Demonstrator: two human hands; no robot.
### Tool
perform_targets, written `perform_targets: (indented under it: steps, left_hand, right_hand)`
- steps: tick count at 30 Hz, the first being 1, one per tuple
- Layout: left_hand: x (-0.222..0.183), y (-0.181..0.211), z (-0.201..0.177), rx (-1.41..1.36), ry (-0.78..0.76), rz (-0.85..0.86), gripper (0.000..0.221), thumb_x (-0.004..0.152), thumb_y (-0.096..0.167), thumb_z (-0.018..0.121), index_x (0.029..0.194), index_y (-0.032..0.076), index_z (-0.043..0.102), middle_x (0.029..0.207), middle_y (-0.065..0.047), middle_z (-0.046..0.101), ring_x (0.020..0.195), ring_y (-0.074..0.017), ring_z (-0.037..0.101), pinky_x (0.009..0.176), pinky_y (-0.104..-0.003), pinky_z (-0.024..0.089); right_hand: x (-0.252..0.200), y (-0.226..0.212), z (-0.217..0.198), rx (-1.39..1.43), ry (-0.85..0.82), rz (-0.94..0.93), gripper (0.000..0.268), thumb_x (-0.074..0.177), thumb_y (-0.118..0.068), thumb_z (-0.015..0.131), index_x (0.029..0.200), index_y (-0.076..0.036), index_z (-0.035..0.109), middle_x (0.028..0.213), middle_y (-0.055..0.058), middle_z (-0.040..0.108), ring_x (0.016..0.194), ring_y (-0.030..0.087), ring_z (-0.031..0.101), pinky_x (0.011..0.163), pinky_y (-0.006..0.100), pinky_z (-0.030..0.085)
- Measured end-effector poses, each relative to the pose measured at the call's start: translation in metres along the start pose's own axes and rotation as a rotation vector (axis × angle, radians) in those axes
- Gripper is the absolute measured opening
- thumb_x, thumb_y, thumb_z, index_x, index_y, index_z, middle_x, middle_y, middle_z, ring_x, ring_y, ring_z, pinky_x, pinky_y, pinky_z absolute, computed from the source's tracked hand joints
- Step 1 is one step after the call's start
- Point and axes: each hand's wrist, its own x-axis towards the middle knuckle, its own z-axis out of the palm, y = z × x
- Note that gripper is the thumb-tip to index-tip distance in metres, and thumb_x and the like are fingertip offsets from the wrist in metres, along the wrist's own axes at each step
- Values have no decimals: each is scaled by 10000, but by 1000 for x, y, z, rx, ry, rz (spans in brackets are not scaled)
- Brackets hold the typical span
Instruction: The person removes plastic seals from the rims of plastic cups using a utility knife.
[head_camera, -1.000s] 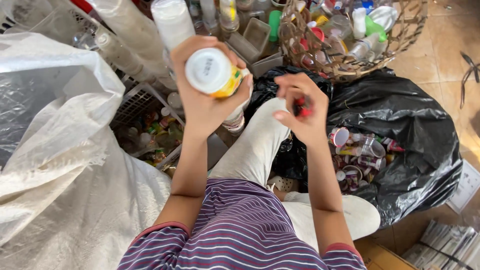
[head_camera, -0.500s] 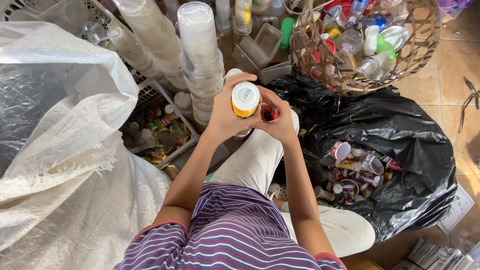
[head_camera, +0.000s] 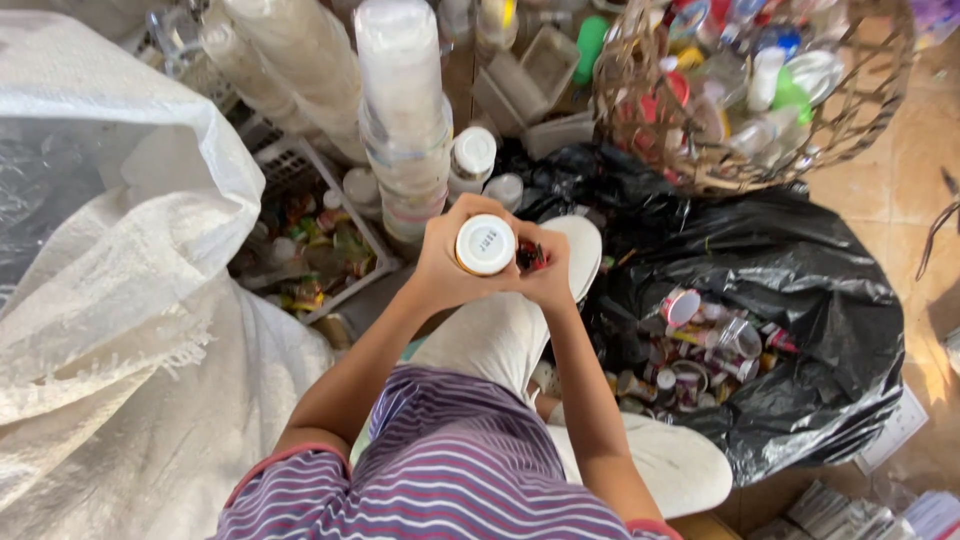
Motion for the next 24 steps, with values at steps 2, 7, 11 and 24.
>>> perform_targets:
  steps: [2,7,11,24]
  left_hand:
    - [-7,2,0,-13,9,-16,433,629,30,852,1011,84,656,826,-93,751,757,-191,744,752,-280,553]
    - [-8,1,3,-65,4,9,450,621,-35,846,1020,55,656,841,-124,744,772,-161,723,770,-285,555]
    - [-5,0,2,-58,-38,66,457,694,7,883,1086,43,651,890,-133,741,854,-182,727,795,-341,559]
    - [3,6,-9,29,-129,127,833,718,192,960,1403,53,507,1254,-130,672,1162,-226,630,1090,-413,412]
  right_hand:
    - [-9,0,4,4,30,5,303,735,-194,928,879,-9,736,662,52,641,713,45,501,664,223,497]
    - [-10,3,-4,60,32,56,312,776,-247,905,773,-18,693,599,-9,561,671,18,463,583,185,468]
    - [2,-13,-10,8,-34,36,229,840,-206,815,789,-21,691,580,26,556,634,46,453,571,210,464]
    - [-5,0,-39,140,-175,229,675,790,-179,919,1345,65,623,1038,155,750,556,71,479,526,226,431]
